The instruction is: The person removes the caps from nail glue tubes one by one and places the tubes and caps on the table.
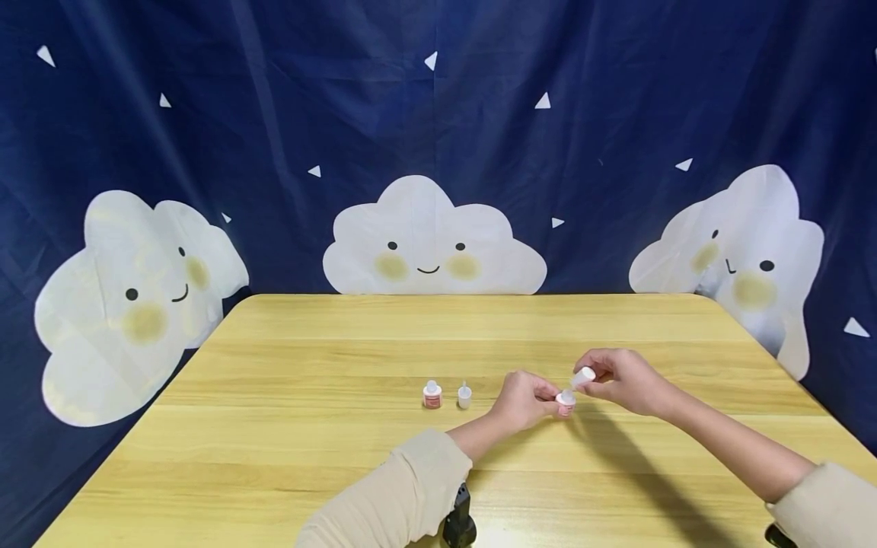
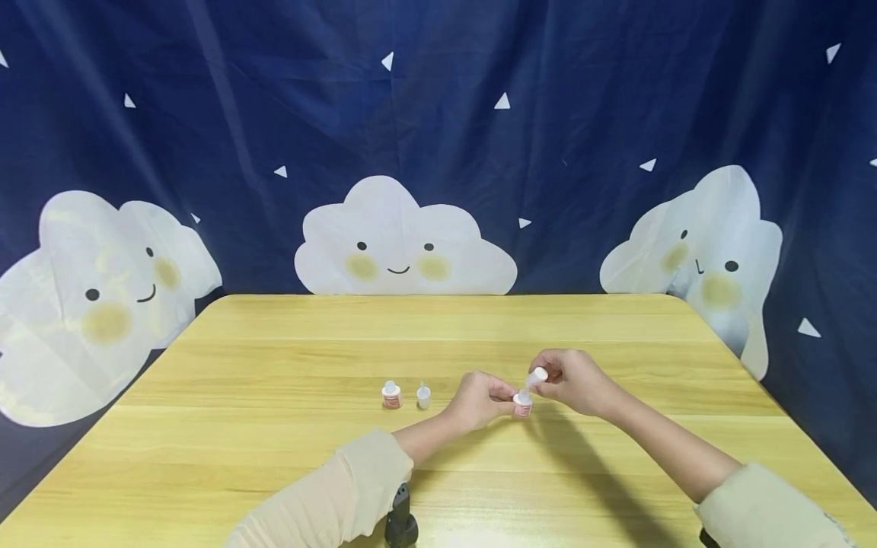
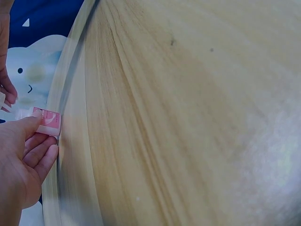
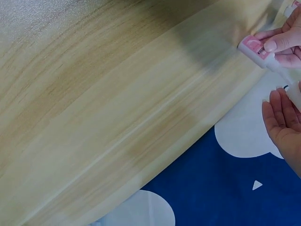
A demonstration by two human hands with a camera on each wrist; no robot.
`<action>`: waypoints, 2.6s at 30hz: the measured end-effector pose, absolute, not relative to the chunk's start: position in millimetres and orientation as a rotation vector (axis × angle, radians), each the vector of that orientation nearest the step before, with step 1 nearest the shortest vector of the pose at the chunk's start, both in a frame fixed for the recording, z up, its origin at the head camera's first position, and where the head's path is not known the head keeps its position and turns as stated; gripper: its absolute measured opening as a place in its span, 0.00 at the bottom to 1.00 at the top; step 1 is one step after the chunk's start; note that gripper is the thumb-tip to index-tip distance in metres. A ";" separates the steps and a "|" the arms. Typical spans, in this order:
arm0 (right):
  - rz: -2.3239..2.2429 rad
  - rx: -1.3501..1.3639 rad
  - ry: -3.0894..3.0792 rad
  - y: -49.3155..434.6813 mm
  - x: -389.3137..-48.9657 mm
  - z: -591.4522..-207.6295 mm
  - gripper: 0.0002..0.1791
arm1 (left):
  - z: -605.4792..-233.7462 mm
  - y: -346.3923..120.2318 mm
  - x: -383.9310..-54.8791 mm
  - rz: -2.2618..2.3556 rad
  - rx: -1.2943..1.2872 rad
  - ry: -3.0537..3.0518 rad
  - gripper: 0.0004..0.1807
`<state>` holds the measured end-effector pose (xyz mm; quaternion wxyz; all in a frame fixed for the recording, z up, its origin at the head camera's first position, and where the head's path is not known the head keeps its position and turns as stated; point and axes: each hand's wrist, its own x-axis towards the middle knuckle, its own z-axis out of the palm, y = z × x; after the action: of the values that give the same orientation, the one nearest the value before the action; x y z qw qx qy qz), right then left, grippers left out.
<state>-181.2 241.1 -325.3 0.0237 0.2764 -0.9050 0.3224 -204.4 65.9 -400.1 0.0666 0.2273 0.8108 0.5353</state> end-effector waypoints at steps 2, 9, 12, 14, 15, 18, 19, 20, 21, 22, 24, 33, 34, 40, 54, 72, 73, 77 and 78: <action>0.991 0.867 -2.809 241.9 -181.4 -324.3 0.07 | -400.2 66.0 -204.4 1.616 0.682 2.441 0.08; 0.954 0.871 -2.839 245.2 -183.4 -320.3 0.06 | -399.5 65.5 -204.2 1.599 0.679 2.460 0.07; 0.954 0.854 -2.864 246.9 -184.2 -317.7 0.05 | -399.1 65.3 -204.0 1.591 0.680 2.470 0.07; 0.955 0.842 -2.877 247.7 -184.2 -316.0 0.05 | -399.0 65.3 -203.9 1.589 0.680 2.471 0.07; 0.955 0.843 -2.882 248.0 -184.2 -315.3 0.05 | -399.1 65.3 -203.8 1.591 0.679 2.468 0.07; 0.953 0.860 -2.890 248.5 -184.3 -314.3 0.06 | -399.2 65.6 -203.8 1.603 0.674 2.455 0.07; 0.950 0.870 -2.893 248.7 -184.4 -314.2 0.06 | -399.3 65.7 -203.9 1.606 0.675 2.454 0.07; 0.946 0.883 -2.897 249.0 -184.6 -314.2 0.07 | -399.3 65.9 -203.9 1.609 0.675 2.451 0.08; 0.938 0.899 -2.899 249.2 -184.8 -314.2 0.07 | -399.5 66.0 -203.8 1.611 0.673 2.451 0.08; 0.921 0.916 -2.903 249.5 -185.0 -314.2 0.07 | -399.5 66.2 -203.8 1.613 0.673 2.451 0.08; 0.878 0.945 -2.914 250.4 -185.4 -314.2 0.07 | -399.6 66.5 -203.8 1.609 0.672 2.457 0.08; 0.717 1.028 -2.916 253.7 -185.0 -315.6 0.08 | -399.5 66.6 -202.8 1.615 0.656 2.451 0.08; 0.705 1.028 -2.916 253.9 -184.8 -315.5 0.08 | -399.5 66.6 -202.8 1.615 0.658 2.452 0.08; 0.718 1.015 -2.898 255.8 -183.4 -315.6 0.06 | -399.3 66.4 -202.5 1.609 0.663 2.457 0.08; 0.874 0.986 -2.892 263.9 -181.2 -325.0 0.06 | -399.0 66.0 -202.6 1.612 0.660 2.463 0.08; 1.055 0.867 -2.895 268.3 -175.9 -339.9 0.07 | -400.0 66.0 -203.4 1.649 0.689 2.423 0.08; 1.062 0.862 -2.893 268.2 -175.7 -340.5 0.08 | -400.0 66.0 -203.5 1.650 0.692 2.422 0.08; 1.086 0.855 -2.885 267.8 -175.2 -343.2 0.08 | -399.9 65.9 -203.3 1.651 0.691 2.424 0.08; 1.096 0.853 -2.883 267.7 -175.1 -344.0 0.08 | -399.9 65.9 -203.2 1.648 0.687 2.428 0.08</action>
<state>-175.1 267.7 -344.0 -0.0294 0.2664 -0.9006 0.3423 -203.2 65.9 -399.9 0.0638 0.2276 0.8039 0.5458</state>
